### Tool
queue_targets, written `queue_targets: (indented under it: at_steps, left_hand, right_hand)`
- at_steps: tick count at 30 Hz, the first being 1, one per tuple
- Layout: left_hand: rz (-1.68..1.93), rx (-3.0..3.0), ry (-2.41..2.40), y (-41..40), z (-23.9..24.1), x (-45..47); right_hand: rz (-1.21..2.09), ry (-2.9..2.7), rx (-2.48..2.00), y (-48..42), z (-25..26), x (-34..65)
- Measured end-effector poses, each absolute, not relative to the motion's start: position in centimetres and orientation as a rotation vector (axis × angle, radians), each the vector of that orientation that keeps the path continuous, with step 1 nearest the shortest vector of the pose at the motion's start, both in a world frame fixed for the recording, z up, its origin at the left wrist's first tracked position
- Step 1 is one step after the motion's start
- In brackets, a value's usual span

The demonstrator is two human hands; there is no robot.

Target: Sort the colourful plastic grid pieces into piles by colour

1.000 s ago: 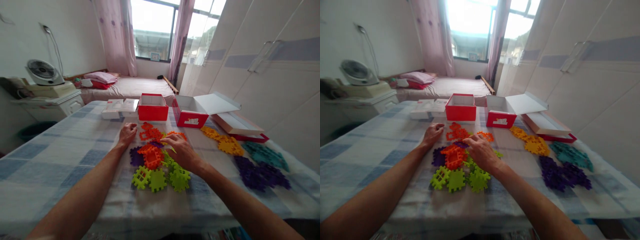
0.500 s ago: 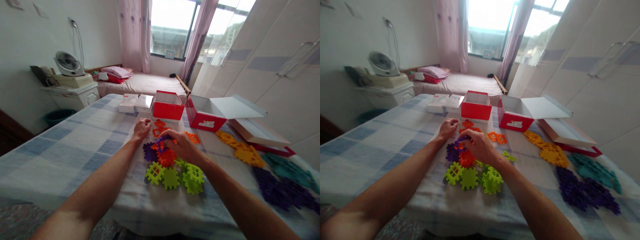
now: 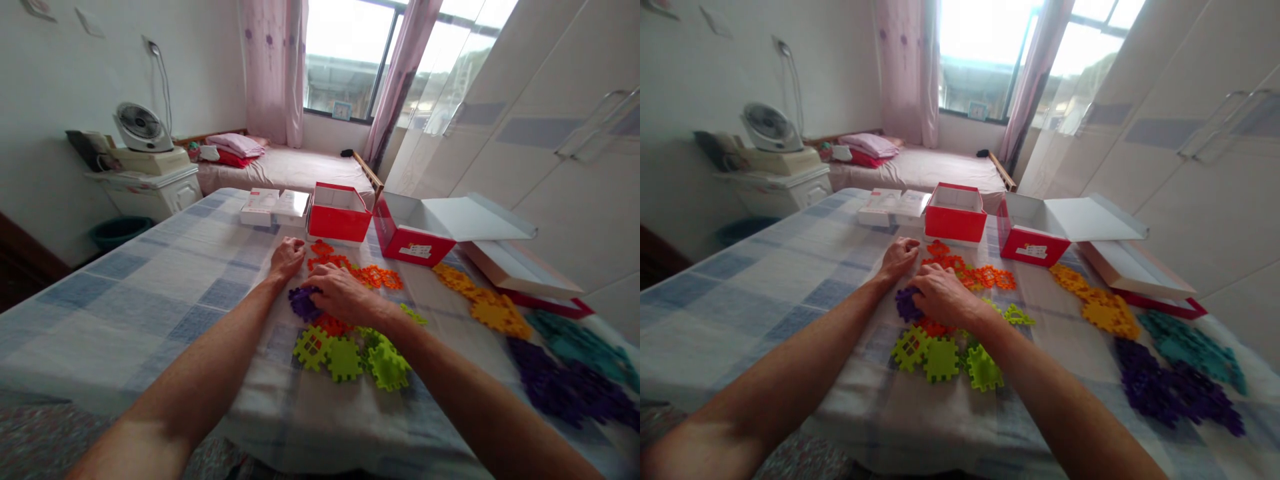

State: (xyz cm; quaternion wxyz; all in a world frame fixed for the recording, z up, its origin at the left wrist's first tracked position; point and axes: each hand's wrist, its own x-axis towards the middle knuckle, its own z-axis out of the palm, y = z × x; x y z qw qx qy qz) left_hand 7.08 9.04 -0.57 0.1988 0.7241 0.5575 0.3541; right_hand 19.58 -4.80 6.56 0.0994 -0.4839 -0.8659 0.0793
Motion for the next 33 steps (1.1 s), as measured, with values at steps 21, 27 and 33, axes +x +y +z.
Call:
queue_targets:
  at_steps: [21, 27, 33]
  left_hand:
    - [0.95, 2.057, 1.565, 9.1, -0.3, 7.0]
    - [0.965, 2.04, 1.577, 9.0, -0.3, 7.0]
    - [0.968, 2.043, 1.576, 8.9, -0.2, 7.0]
  right_hand:
    - [0.358, -2.618, -1.59, -2.9, 5.5, 18.3]
    - [0.336, -2.63, -1.477, -2.8, 5.3, 19.1]
    - [0.239, -2.766, -1.677, -3.6, 6.8, 18.4]
